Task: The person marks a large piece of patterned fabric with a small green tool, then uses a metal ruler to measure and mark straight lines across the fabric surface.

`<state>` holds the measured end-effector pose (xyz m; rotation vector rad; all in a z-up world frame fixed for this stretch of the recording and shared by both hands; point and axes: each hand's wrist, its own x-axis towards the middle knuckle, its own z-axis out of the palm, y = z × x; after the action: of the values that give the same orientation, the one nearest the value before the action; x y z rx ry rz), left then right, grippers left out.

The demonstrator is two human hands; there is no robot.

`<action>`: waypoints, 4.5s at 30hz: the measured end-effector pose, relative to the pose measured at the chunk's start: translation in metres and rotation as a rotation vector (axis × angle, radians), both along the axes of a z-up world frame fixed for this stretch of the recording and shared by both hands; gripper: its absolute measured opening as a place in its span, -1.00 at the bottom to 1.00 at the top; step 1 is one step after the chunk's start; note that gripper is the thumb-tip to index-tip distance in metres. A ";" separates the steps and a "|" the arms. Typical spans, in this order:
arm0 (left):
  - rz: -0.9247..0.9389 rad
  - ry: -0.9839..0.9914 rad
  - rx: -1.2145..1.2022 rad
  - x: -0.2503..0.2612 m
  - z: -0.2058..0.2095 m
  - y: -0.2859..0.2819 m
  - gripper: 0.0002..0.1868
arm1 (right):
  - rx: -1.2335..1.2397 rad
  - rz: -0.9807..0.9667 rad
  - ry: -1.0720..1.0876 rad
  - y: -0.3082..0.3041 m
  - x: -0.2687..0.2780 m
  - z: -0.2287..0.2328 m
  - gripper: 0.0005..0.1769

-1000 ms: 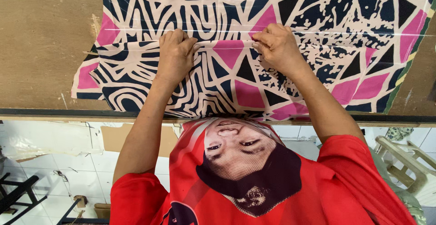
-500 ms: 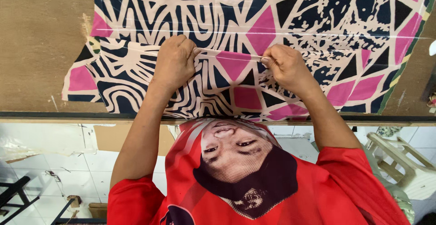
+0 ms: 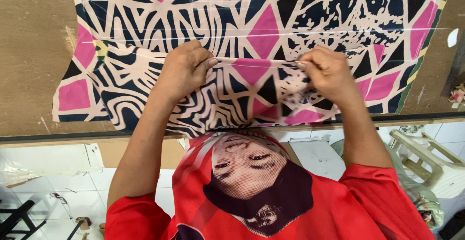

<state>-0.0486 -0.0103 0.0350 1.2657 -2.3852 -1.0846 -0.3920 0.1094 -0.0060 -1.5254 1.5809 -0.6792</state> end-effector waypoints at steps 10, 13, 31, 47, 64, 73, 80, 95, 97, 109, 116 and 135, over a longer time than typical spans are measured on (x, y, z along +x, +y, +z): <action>-0.069 -0.128 -0.254 -0.036 -0.056 -0.016 -0.76 | -0.285 0.050 0.426 -0.044 -0.009 -0.050 -0.88; -0.066 -0.143 -0.262 -0.035 -0.062 -0.015 -0.75 | -0.288 0.027 0.420 -0.039 -0.007 -0.059 -0.86; -0.017 -0.263 -0.189 -0.053 -0.056 -0.015 -0.83 | -0.133 -0.037 0.207 -0.049 -0.016 -0.051 -0.89; 0.029 -0.344 -0.128 -0.062 -0.056 -0.023 -0.73 | 0.039 -0.124 -0.037 -0.054 -0.019 -0.046 -0.94; 0.060 -0.356 -0.102 -0.067 -0.054 -0.024 -0.75 | 0.070 -0.093 0.043 -0.060 -0.020 -0.046 -0.83; 0.080 -0.342 -0.105 -0.067 -0.058 -0.022 -0.79 | 0.133 -0.130 0.000 -0.061 -0.022 -0.045 -0.82; 0.047 -0.391 -0.048 -0.065 -0.062 -0.024 -0.77 | 0.169 -0.143 0.043 -0.061 -0.024 -0.047 -0.80; 0.102 -0.300 -0.059 -0.062 -0.065 -0.023 -0.78 | 0.150 -0.147 0.051 -0.061 -0.021 -0.046 -0.79; 0.102 -0.300 -0.073 -0.063 -0.066 -0.023 -0.77 | 0.139 -0.137 0.065 -0.060 -0.022 -0.046 -0.79; 0.118 -0.326 -0.033 -0.065 -0.061 -0.023 -0.78 | 0.180 -0.159 0.076 -0.060 -0.019 -0.046 -0.81; 0.117 -0.329 -0.013 -0.065 -0.058 -0.024 -0.78 | 0.148 -0.159 0.078 -0.059 -0.020 -0.052 -0.81; 0.066 -0.159 -0.259 -0.060 -0.055 -0.009 -0.94 | 0.082 -0.146 0.000 -0.054 -0.022 -0.055 -0.83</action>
<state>-0.1084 -0.0191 -0.0198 1.3691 -2.4785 -0.6515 -0.4138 0.0550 -0.0610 -1.3599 1.7118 -0.6862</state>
